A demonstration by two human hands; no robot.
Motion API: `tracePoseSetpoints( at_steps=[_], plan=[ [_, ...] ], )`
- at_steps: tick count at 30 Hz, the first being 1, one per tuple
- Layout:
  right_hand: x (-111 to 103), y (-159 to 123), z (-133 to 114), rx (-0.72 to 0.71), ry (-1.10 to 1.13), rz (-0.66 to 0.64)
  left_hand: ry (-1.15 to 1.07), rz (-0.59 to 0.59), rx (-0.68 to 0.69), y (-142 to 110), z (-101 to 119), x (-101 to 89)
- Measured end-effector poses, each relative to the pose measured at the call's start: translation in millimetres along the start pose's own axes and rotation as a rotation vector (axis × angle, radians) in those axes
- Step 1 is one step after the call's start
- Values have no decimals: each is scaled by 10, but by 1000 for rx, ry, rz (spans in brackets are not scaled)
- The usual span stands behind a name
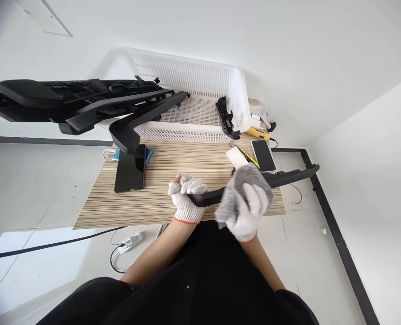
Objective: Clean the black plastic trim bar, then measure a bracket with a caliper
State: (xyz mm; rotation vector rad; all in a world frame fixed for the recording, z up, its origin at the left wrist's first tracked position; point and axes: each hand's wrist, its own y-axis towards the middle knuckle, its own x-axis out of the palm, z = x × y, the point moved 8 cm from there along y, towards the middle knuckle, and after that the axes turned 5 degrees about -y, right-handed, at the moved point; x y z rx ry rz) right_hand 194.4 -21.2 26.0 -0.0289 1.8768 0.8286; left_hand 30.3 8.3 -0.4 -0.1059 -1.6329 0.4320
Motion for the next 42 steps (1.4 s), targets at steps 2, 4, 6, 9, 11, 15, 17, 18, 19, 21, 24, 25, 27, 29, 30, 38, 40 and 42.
tracePoseSetpoints(
  at_steps=[2,4,6,9,11,15,17,18,19,21,24,25,27,29,30,38,40,42],
  plan=[
    [-19,-20,-258,-44,-51,103,-72,172,-37,5,-102,-77],
    [91,-2,-470,-107,-60,33,-114,304,-85,0,-175,-106],
    [118,13,-470,-105,-76,14,-119,358,-111,-1,-177,-85],
    [-22,-10,-46,29,-151,91,-73,342,-135,21,-106,-21],
    [-139,-54,322,149,-252,133,-40,331,-166,44,-86,3],
    [-264,-50,436,172,-339,220,-17,347,-202,82,-192,-15],
    [-165,43,174,104,-259,156,-14,351,-192,84,-276,-43],
    [-115,95,23,84,-208,130,-16,343,-177,83,-305,-53],
    [-63,147,-128,55,-160,103,-17,331,-161,82,-322,-60],
    [-2,223,-326,29,-118,72,-8,307,-137,82,-322,-66],
    [-2,226,-272,-4,-118,31,36,314,-156,86,-280,-72],
    [-25,196,-154,1,-128,18,54,323,-171,91,-262,-71],
    [-115,104,182,62,-169,21,88,334,-198,106,-228,-66],
    [-231,7,485,109,-219,49,123,323,-217,125,-209,-60],
    [-277,-29,587,127,-235,60,143,308,-223,135,-207,-58],
    [-80,152,14,112,-127,28,245,254,-175,110,-279,-102],
    [-15,212,-185,51,-94,31,259,257,-145,102,-248,-86],
    [9,233,-233,-9,-67,7,265,268,-147,101,-197,-65]
  ],
)
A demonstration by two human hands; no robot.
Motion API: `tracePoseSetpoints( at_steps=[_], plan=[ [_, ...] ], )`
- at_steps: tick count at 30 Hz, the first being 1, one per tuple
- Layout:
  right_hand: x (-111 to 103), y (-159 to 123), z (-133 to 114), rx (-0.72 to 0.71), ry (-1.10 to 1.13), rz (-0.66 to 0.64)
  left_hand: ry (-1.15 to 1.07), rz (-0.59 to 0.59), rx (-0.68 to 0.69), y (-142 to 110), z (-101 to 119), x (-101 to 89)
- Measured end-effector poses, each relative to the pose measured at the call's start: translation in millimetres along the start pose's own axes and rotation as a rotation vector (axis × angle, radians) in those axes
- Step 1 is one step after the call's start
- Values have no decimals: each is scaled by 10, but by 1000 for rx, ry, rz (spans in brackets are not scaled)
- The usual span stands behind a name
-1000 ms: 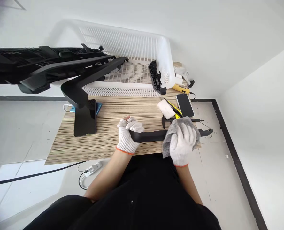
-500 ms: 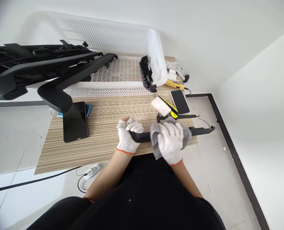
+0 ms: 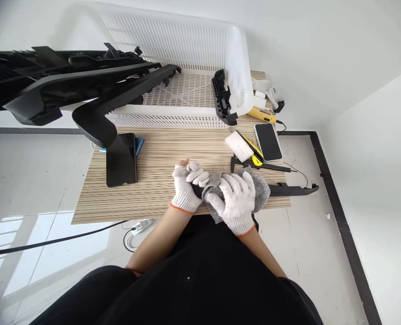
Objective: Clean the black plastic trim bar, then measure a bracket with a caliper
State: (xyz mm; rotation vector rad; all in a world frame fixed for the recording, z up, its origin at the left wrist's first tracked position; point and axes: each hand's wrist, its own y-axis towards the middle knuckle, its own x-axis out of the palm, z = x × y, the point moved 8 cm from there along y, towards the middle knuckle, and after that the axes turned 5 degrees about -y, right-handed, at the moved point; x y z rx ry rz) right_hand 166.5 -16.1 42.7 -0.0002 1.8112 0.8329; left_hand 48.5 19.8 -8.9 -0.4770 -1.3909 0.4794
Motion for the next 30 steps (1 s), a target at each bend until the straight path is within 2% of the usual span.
tracePoseSetpoints(
  at_steps=[3,6,9,12,15,19,22,24,27,30],
  plan=[
    [-34,-23,267,10,23,-90,1,15,-31,-12,122,-15],
    [-82,-47,614,5,38,-251,12,1,-53,-18,248,-50],
    [-53,-9,734,-11,62,-449,10,-23,-67,-22,319,-90],
    [46,121,559,-19,52,-573,-9,-18,-60,-18,365,-125],
    [166,278,309,19,-6,-603,-35,-4,-22,-4,446,-150],
    [291,363,89,68,-101,-580,-82,-14,49,11,565,-171],
    [310,362,-27,116,-123,-487,-58,-36,54,10,553,-161],
    [320,362,-177,68,-70,-434,-38,-31,63,4,533,-160],
    [345,371,-373,-45,45,-433,-34,-16,90,-11,548,-163],
    [318,392,-297,-41,103,-470,-24,-23,77,-25,594,-165]
  ],
)
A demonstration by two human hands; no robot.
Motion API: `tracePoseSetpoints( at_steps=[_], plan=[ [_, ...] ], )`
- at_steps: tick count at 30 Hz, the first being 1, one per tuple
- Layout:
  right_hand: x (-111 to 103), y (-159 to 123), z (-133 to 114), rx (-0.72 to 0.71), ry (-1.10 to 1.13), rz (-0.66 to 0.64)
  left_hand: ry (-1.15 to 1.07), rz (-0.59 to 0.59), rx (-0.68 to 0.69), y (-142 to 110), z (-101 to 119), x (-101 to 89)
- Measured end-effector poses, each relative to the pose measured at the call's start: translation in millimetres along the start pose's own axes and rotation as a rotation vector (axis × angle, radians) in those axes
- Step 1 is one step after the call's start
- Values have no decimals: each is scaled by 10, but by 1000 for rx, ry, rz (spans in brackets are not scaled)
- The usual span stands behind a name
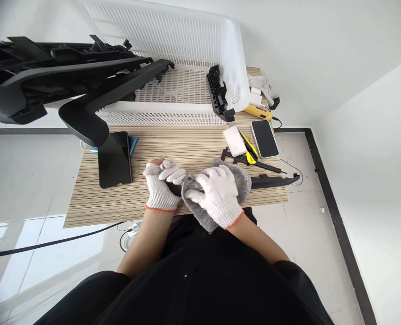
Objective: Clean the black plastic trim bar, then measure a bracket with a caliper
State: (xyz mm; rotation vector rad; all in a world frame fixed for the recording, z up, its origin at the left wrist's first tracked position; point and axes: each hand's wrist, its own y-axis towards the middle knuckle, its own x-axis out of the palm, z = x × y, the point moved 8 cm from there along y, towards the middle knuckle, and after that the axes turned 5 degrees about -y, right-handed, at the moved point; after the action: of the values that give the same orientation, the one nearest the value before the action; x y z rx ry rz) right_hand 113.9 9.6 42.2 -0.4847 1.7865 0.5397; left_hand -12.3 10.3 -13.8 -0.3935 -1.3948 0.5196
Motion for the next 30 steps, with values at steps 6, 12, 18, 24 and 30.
tracePoseSetpoints(
  at_steps=[6,12,18,24,30],
  plan=[
    [-154,-223,652,118,14,-206,48,-14,-59,-23,49,-13],
    [-311,-483,1196,152,105,-251,84,-34,-79,-15,32,-22],
    [-178,-373,1008,65,-41,-219,80,-48,-107,41,31,-53],
    [-7,-149,607,-3,-173,-197,71,-32,-88,65,41,-82],
    [-147,-276,814,-30,-88,-121,67,-36,-98,40,71,-59]
  ],
)
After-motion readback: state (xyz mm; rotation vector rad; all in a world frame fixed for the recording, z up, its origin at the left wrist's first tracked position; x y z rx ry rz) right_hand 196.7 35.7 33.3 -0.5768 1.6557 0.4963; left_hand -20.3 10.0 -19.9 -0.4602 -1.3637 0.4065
